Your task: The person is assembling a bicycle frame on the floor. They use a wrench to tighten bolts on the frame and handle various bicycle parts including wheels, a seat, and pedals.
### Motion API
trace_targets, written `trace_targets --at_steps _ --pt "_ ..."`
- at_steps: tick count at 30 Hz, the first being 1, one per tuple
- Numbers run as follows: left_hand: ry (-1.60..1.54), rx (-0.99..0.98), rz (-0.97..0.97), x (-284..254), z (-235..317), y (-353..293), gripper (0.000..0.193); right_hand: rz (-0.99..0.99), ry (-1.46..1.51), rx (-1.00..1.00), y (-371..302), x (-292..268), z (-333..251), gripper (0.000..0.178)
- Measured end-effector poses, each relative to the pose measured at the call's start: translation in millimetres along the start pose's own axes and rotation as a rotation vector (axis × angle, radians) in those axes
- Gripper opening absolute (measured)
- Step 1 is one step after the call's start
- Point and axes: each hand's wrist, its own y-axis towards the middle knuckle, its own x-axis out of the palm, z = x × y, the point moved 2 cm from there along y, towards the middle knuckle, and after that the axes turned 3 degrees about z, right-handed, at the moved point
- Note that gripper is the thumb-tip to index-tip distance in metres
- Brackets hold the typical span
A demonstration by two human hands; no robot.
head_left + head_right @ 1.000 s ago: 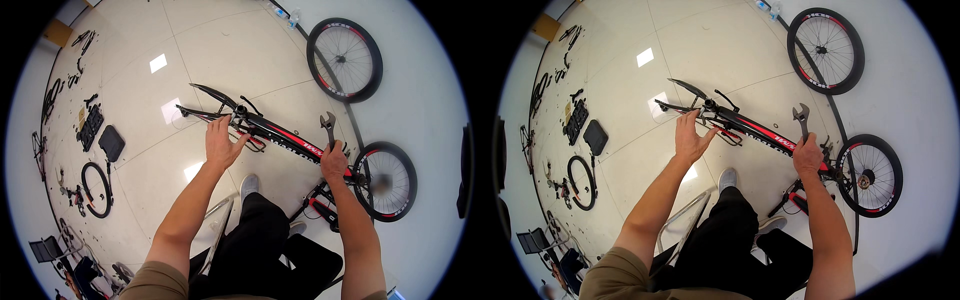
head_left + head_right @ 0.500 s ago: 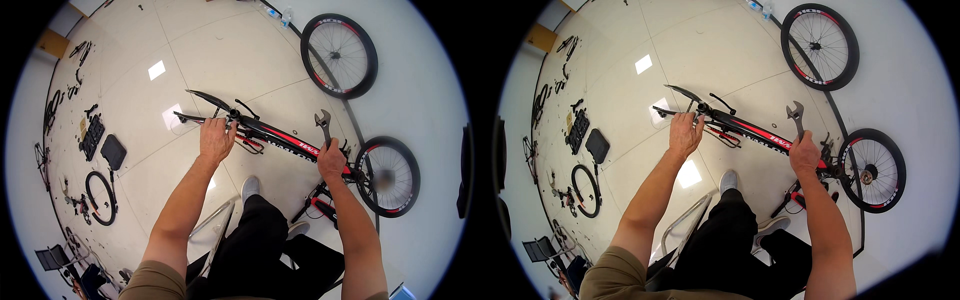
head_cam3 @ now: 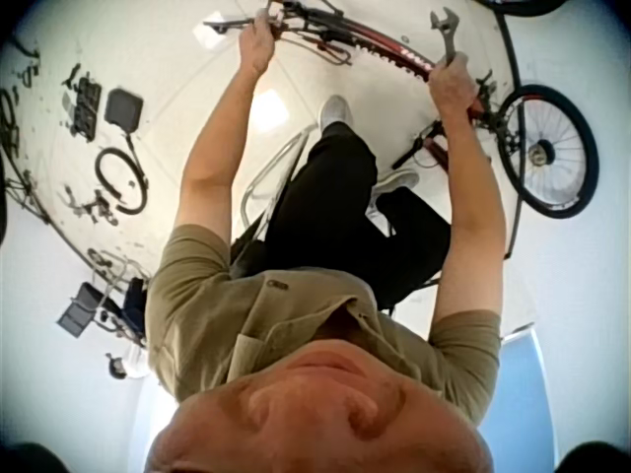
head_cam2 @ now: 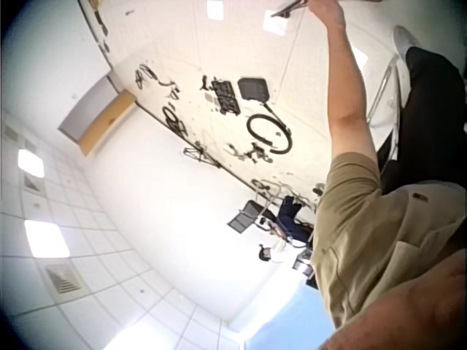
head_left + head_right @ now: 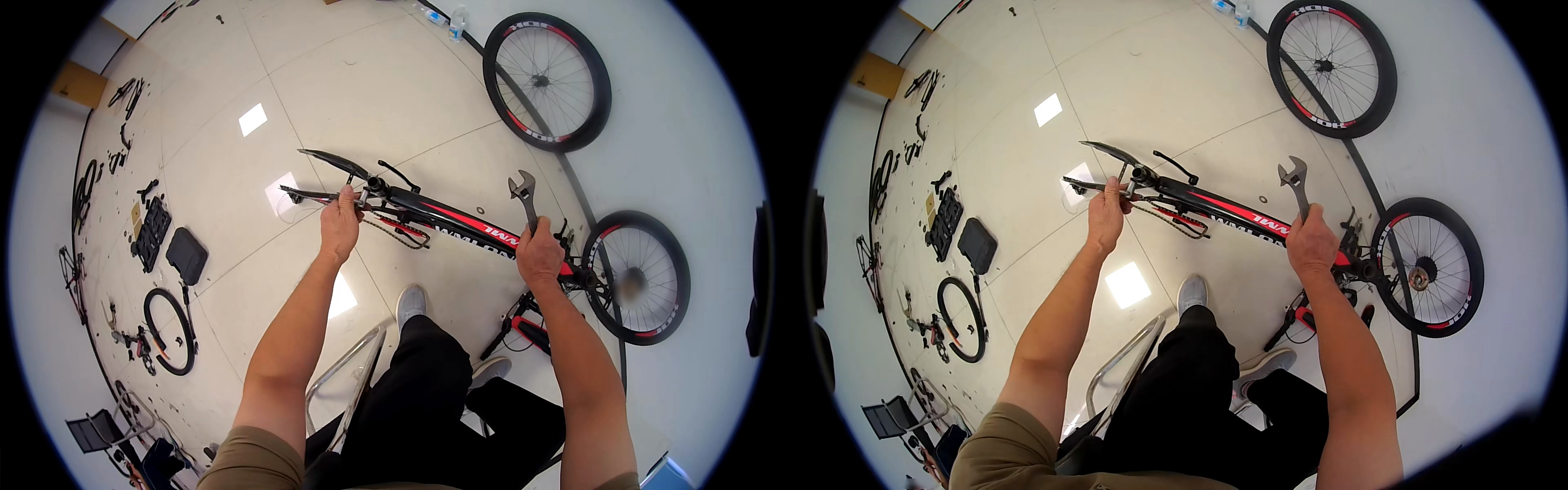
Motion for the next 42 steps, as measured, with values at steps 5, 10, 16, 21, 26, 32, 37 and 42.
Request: trace_targets --at_steps 5,10,16,21,26,32,37,42 --pt "-0.628 -0.356 -0.146 10 -1 -2 0.055 0.009 0.001 0.003 -1 -1 1 0.018" --pt "-0.775 -0.451 -0.165 10 -2 -4 0.056 0.003 -0.013 0.005 -1 0 -1 0.017" --pt "-0.766 -0.409 -0.193 6 12 -16 0.027 0.026 0.0 -0.01 -1 -1 1 0.017" --pt "-0.694 -0.37 -0.179 3 -1 -11 0.025 0.03 -0.012 -0.014 0 0 0 0.016" --pt "-0.488 -0.229 -0.018 12 0 -19 0.028 0.025 -0.021 -0.011 0 0 1 0.016" --pt "-0.065 0.25 0.128 18 -6 -21 0.047 0.03 -0.002 -0.021 0 1 1 0.016" --pt "-0.494 -0.096 0.065 9 16 -40 0.058 0.022 -0.019 -0.002 -1 -1 0 0.017" --pt "-1.212 -0.77 -0.243 -3 4 -37 0.06 0.034 -0.006 -0.015 -1 1 2 0.016"
